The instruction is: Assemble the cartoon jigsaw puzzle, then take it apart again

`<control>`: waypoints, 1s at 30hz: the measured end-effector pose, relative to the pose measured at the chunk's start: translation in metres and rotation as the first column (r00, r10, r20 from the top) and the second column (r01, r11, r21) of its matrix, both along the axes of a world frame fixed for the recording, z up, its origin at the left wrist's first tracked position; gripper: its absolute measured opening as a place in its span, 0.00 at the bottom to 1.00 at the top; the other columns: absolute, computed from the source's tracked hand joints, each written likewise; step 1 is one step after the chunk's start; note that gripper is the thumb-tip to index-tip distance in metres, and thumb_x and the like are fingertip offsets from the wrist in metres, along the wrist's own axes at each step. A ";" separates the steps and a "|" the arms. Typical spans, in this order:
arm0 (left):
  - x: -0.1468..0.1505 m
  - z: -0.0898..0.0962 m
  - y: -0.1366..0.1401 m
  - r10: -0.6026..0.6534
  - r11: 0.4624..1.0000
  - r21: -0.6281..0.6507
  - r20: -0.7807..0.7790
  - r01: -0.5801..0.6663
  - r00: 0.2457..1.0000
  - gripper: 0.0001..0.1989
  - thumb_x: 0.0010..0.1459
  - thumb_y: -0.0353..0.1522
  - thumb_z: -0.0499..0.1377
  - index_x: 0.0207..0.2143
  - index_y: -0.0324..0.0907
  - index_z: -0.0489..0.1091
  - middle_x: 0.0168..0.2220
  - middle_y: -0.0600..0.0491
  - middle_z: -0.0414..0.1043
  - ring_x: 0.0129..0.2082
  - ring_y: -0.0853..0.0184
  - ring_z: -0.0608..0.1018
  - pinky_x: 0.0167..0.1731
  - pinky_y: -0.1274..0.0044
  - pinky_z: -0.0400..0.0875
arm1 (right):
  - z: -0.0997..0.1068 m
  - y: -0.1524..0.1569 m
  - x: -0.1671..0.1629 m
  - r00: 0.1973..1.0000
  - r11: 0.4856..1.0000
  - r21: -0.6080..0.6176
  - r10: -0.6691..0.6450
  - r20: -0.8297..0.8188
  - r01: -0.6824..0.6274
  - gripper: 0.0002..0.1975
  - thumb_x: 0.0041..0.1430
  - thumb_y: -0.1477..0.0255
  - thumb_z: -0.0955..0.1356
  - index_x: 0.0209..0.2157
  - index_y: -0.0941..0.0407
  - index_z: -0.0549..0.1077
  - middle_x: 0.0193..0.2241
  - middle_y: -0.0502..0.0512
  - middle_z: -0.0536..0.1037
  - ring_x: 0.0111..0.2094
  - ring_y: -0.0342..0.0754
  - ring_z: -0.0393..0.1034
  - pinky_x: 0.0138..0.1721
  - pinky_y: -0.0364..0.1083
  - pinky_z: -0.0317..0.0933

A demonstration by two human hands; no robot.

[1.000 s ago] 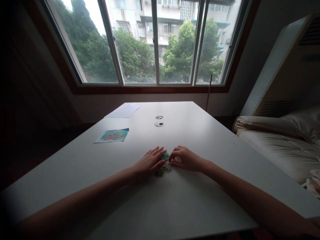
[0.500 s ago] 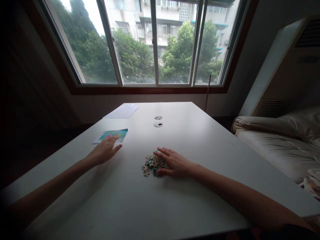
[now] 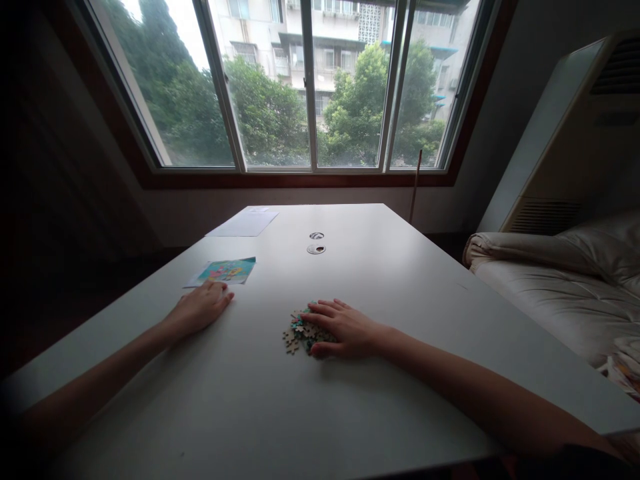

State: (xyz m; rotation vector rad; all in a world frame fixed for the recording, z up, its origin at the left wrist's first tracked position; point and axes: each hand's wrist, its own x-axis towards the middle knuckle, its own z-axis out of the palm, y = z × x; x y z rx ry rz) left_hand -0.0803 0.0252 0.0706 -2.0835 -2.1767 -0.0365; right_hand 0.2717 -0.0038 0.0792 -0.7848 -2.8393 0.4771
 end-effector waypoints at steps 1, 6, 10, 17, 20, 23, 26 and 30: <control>0.001 0.000 0.000 -0.002 1.000 0.003 -0.001 0.002 1.000 0.25 0.59 0.42 0.40 0.48 0.36 0.62 0.51 0.40 0.63 0.50 0.53 0.66 0.45 0.64 0.61 | 0.001 -0.001 0.000 1.000 1.000 -0.002 0.001 0.006 -0.001 0.34 0.56 0.51 0.60 0.61 0.49 0.50 0.61 0.58 0.51 0.61 0.57 0.43 0.59 0.59 0.39; -0.006 -0.003 0.005 0.077 0.997 0.032 0.006 -0.077 0.997 0.28 0.59 0.43 0.39 0.54 0.32 0.57 0.56 0.36 0.56 0.54 0.48 0.61 0.47 0.59 0.57 | -0.001 -0.001 0.006 1.000 1.000 -0.021 -0.001 -0.027 0.000 0.33 0.57 0.53 0.60 0.61 0.50 0.50 0.62 0.58 0.50 0.62 0.56 0.41 0.60 0.57 0.41; -0.018 -0.008 0.012 0.101 0.995 -0.005 0.036 -0.101 0.994 0.28 0.60 0.42 0.38 0.54 0.31 0.57 0.56 0.34 0.56 0.54 0.47 0.62 0.46 0.55 0.57 | -0.010 0.006 0.017 0.996 1.000 -0.021 -0.020 -0.090 0.018 0.30 0.59 0.56 0.59 0.60 0.52 0.52 0.61 0.58 0.52 0.61 0.54 0.44 0.59 0.55 0.43; -0.009 -0.008 0.008 -0.046 0.998 -0.048 0.083 0.050 0.995 0.26 0.61 0.41 0.38 0.54 0.38 0.59 0.57 0.40 0.56 0.55 0.52 0.61 0.48 0.58 0.56 | -0.012 0.016 0.018 0.974 0.993 -0.015 -0.114 -0.197 0.113 0.25 0.62 0.59 0.56 0.58 0.53 0.56 0.58 0.60 0.58 0.58 0.51 0.51 0.57 0.54 0.49; 0.000 -0.010 0.006 -0.146 0.986 -0.069 0.105 0.154 0.984 0.26 0.61 0.42 0.38 0.57 0.40 0.56 0.58 0.42 0.54 0.56 0.54 0.60 0.49 0.60 0.55 | -0.011 0.018 0.009 0.967 0.990 -0.025 -0.139 -0.212 0.137 0.24 0.63 0.59 0.56 0.57 0.53 0.57 0.57 0.60 0.59 0.58 0.51 0.51 0.57 0.54 0.49; 0.010 -0.013 0.004 -0.234 0.966 -0.081 0.116 0.244 0.965 0.26 0.62 0.42 0.39 0.59 0.43 0.53 0.59 0.44 0.52 0.57 0.55 0.58 0.52 0.61 0.52 | -0.008 0.021 -0.002 0.967 0.989 -0.029 -0.148 -0.209 0.145 0.24 0.63 0.59 0.55 0.57 0.53 0.57 0.57 0.60 0.59 0.58 0.51 0.51 0.57 0.54 0.49; 0.023 -0.014 0.000 -0.306 0.945 -0.084 0.121 0.317 0.944 0.27 0.62 0.44 0.39 0.60 0.44 0.51 0.60 0.45 0.51 0.58 0.56 0.57 0.53 0.61 0.49 | -0.007 0.029 -0.012 0.969 0.990 -0.018 -0.142 -0.202 0.141 0.24 0.63 0.59 0.55 0.57 0.54 0.58 0.57 0.60 0.60 0.58 0.50 0.52 0.57 0.54 0.49; 0.040 -0.011 -0.006 -0.354 0.928 -0.075 0.123 0.364 0.927 0.27 0.62 0.44 0.39 0.60 0.44 0.51 0.60 0.44 0.50 0.58 0.56 0.57 0.53 0.59 0.48 | -0.010 0.047 -0.025 0.973 0.990 0.002 -0.138 -0.185 0.141 0.25 0.63 0.57 0.54 0.56 0.55 0.60 0.56 0.60 0.62 0.58 0.51 0.53 0.57 0.55 0.49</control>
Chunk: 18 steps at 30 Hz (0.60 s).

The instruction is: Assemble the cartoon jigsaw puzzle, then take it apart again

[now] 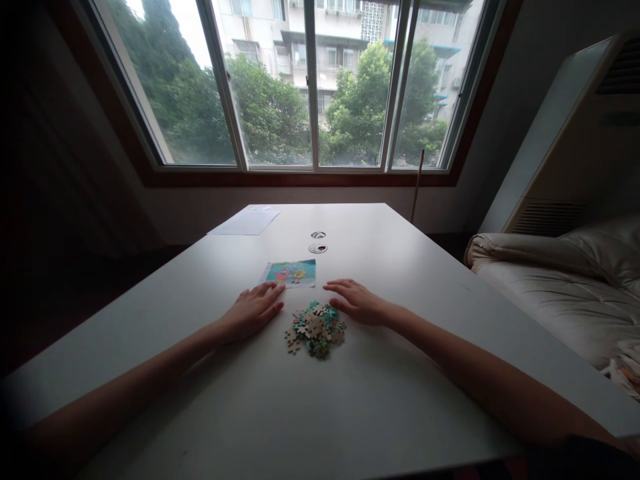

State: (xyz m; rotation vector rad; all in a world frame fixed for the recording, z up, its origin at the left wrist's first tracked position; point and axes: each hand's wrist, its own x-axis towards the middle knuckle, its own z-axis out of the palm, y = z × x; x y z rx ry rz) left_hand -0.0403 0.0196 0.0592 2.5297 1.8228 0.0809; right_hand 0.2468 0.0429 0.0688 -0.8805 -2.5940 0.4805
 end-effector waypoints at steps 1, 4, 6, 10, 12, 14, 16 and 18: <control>0.003 0.001 -0.001 -0.005 1.000 0.002 0.001 0.005 1.000 0.27 0.62 0.44 0.39 0.60 0.44 0.51 0.60 0.44 0.50 0.58 0.55 0.56 0.53 0.59 0.48 | -0.002 0.005 -0.004 1.000 1.000 0.006 0.004 0.010 -0.004 0.25 0.63 0.57 0.53 0.56 0.55 0.61 0.56 0.60 0.62 0.58 0.51 0.53 0.57 0.56 0.49; 0.008 0.001 -0.002 0.002 1.000 0.010 0.005 -0.002 1.000 0.27 0.62 0.44 0.38 0.60 0.44 0.50 0.60 0.44 0.50 0.58 0.55 0.56 0.53 0.57 0.48 | -0.007 0.016 -0.016 0.998 0.999 0.033 0.032 0.063 -0.034 0.25 0.63 0.57 0.53 0.55 0.55 0.62 0.56 0.59 0.63 0.58 0.52 0.53 0.58 0.56 0.47; 0.009 0.000 -0.002 0.007 1.000 0.015 0.009 -0.007 1.000 0.27 0.62 0.44 0.38 0.60 0.44 0.50 0.60 0.44 0.50 0.59 0.55 0.55 0.53 0.57 0.47 | -0.007 0.021 -0.024 0.995 0.997 0.057 0.047 0.093 -0.052 0.26 0.63 0.57 0.53 0.55 0.55 0.62 0.56 0.59 0.63 0.58 0.52 0.53 0.58 0.56 0.46; 0.007 -0.002 -0.002 0.000 1.000 0.011 0.016 0.000 1.000 0.27 0.62 0.45 0.37 0.61 0.44 0.49 0.61 0.45 0.49 0.59 0.56 0.54 0.53 0.57 0.47 | -0.007 0.026 -0.033 0.995 0.996 0.080 0.031 0.091 -0.038 0.26 0.63 0.58 0.52 0.54 0.57 0.64 0.52 0.62 0.65 0.54 0.52 0.57 0.54 0.54 0.52; 0.007 -0.002 -0.002 -0.006 1.000 0.010 0.019 0.005 1.000 0.27 0.62 0.45 0.37 0.60 0.44 0.49 0.61 0.45 0.49 0.59 0.56 0.54 0.54 0.57 0.47 | -0.008 0.027 -0.034 0.996 0.995 0.095 0.002 0.088 -0.011 0.26 0.63 0.58 0.53 0.53 0.58 0.65 0.50 0.63 0.66 0.52 0.52 0.59 0.53 0.54 0.54; 0.007 -0.002 -0.002 -0.011 1.000 0.012 0.022 0.010 1.000 0.27 0.62 0.45 0.37 0.60 0.44 0.49 0.61 0.45 0.49 0.59 0.57 0.54 0.54 0.57 0.47 | -0.009 0.028 -0.034 0.996 0.993 0.116 -0.023 0.088 0.013 0.25 0.63 0.59 0.53 0.53 0.58 0.65 0.49 0.63 0.66 0.50 0.52 0.59 0.53 0.54 0.54; 0.008 -0.001 -0.001 -0.014 1.000 0.015 0.025 0.013 1.000 0.28 0.62 0.45 0.37 0.60 0.43 0.49 0.61 0.45 0.49 0.59 0.57 0.54 0.54 0.57 0.47 | -0.012 0.028 -0.033 0.996 0.991 0.129 -0.034 0.085 0.022 0.24 0.63 0.59 0.53 0.52 0.58 0.66 0.49 0.63 0.66 0.50 0.53 0.59 0.53 0.54 0.54; 0.009 0.000 0.000 -0.015 1.000 0.018 0.027 0.014 1.000 0.28 0.62 0.44 0.37 0.60 0.42 0.49 0.61 0.44 0.50 0.59 0.57 0.54 0.53 0.56 0.48 | -0.013 0.028 -0.031 0.996 0.991 0.135 -0.032 0.080 0.021 0.24 0.64 0.60 0.53 0.52 0.58 0.66 0.50 0.62 0.65 0.52 0.53 0.58 0.53 0.54 0.53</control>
